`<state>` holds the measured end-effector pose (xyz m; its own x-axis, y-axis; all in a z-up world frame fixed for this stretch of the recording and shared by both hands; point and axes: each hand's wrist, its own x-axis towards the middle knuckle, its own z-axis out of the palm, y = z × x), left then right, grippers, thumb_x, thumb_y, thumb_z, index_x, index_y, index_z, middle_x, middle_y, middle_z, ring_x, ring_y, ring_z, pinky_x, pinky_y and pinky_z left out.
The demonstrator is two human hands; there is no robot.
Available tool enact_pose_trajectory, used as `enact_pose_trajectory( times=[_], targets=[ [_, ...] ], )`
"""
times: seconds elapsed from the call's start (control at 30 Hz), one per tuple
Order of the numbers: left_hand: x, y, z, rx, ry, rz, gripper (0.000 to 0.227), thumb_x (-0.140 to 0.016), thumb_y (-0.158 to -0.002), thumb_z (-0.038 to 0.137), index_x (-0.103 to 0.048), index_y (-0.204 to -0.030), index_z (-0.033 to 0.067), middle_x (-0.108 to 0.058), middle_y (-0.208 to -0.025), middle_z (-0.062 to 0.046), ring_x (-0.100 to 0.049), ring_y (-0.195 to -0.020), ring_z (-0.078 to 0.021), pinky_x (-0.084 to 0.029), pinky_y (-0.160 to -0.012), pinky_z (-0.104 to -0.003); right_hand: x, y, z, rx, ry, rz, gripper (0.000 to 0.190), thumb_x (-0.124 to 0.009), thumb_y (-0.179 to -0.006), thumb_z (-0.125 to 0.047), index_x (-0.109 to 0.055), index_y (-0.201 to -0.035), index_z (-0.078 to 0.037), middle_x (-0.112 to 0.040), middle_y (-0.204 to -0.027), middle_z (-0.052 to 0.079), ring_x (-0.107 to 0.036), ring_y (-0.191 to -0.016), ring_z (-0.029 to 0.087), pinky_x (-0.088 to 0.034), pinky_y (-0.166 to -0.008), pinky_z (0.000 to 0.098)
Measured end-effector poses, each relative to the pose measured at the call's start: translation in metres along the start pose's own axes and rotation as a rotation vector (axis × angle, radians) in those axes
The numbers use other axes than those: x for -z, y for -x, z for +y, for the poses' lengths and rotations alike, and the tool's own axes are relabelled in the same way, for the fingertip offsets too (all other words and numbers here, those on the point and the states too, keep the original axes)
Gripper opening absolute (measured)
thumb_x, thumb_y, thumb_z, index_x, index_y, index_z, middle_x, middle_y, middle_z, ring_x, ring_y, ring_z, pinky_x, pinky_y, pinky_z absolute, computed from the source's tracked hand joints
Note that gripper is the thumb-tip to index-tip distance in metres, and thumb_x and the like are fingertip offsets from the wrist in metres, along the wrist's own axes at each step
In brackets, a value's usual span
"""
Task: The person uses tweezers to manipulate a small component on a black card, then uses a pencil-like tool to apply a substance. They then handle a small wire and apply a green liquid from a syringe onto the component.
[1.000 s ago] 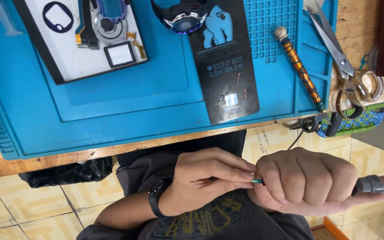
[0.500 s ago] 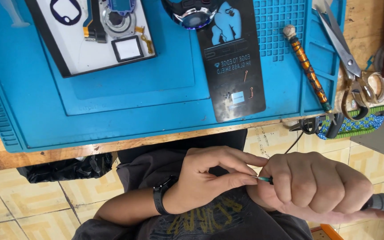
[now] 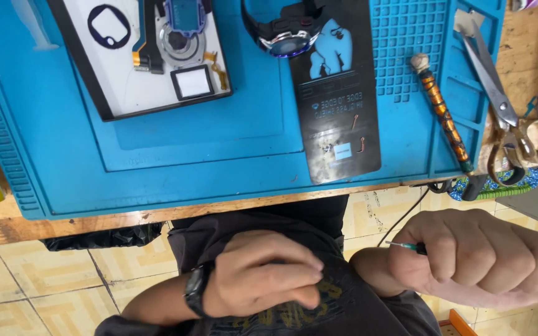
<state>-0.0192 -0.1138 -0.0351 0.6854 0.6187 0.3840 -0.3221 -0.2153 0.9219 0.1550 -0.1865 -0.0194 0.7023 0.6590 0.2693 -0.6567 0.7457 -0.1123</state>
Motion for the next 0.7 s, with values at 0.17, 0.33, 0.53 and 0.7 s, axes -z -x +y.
enact_pose_trajectory(
  times=[0.17, 0.33, 0.53, 0.7],
  targets=[
    [0.045, -0.039, 0.050, 0.029, -0.545, -0.241, 0.025, -0.052, -0.088, 0.028, -0.061, -0.078, 0.0075, -0.061, -0.078, -0.004, -0.063, -0.061, -0.0147, -0.053, -0.054, -0.027, 0.008, -0.017, -0.006, -0.002, 0.002, -0.113, 0.029, -0.042, -0.092, -0.014, -0.029, -0.066, -0.013, -0.016, -0.058, -0.004, -0.010, -0.053, 0.012, -0.023, -0.051, 0.0288],
    [0.056, -0.094, 0.060, 0.001, -0.975, -0.368, 0.011, -0.069, -0.089, 0.019, -0.064, -0.092, 0.0101, -0.059, -0.084, -0.006, -0.057, -0.060, -0.0193, -0.045, -0.049, -0.031, 0.016, -0.045, 0.007, -0.005, 0.151, -0.270, 0.034, -0.040, -0.084, -0.041, -0.029, -0.065, -0.015, -0.022, -0.052, -0.005, -0.020, -0.045, 0.010, -0.032, -0.048, 0.0253],
    [0.042, -0.124, 0.010, -0.253, -1.152, -0.556, 0.028, -0.059, -0.093, -0.007, -0.043, -0.084, 0.0149, -0.038, -0.082, -0.002, -0.035, -0.058, -0.0153, -0.028, -0.042, -0.029, 0.028, -0.045, 0.011, -0.074, 0.410, -0.358, 0.038, -0.034, -0.089, -0.048, -0.030, -0.072, -0.014, -0.028, -0.059, -0.001, -0.022, -0.050, 0.015, -0.033, -0.048, 0.0294],
    [0.029, -0.125, -0.004, -0.218, -1.097, -0.558, 0.031, -0.058, -0.085, -0.008, -0.040, -0.074, 0.0153, -0.038, -0.081, -0.001, -0.039, -0.059, -0.0147, -0.028, -0.041, -0.029, 0.029, -0.044, 0.014, 0.004, 0.366, -0.243, 0.038, -0.037, -0.086, -0.047, -0.026, -0.071, -0.014, -0.028, -0.059, -0.001, -0.020, -0.053, 0.015, -0.027, -0.050, 0.0309]
  ],
)
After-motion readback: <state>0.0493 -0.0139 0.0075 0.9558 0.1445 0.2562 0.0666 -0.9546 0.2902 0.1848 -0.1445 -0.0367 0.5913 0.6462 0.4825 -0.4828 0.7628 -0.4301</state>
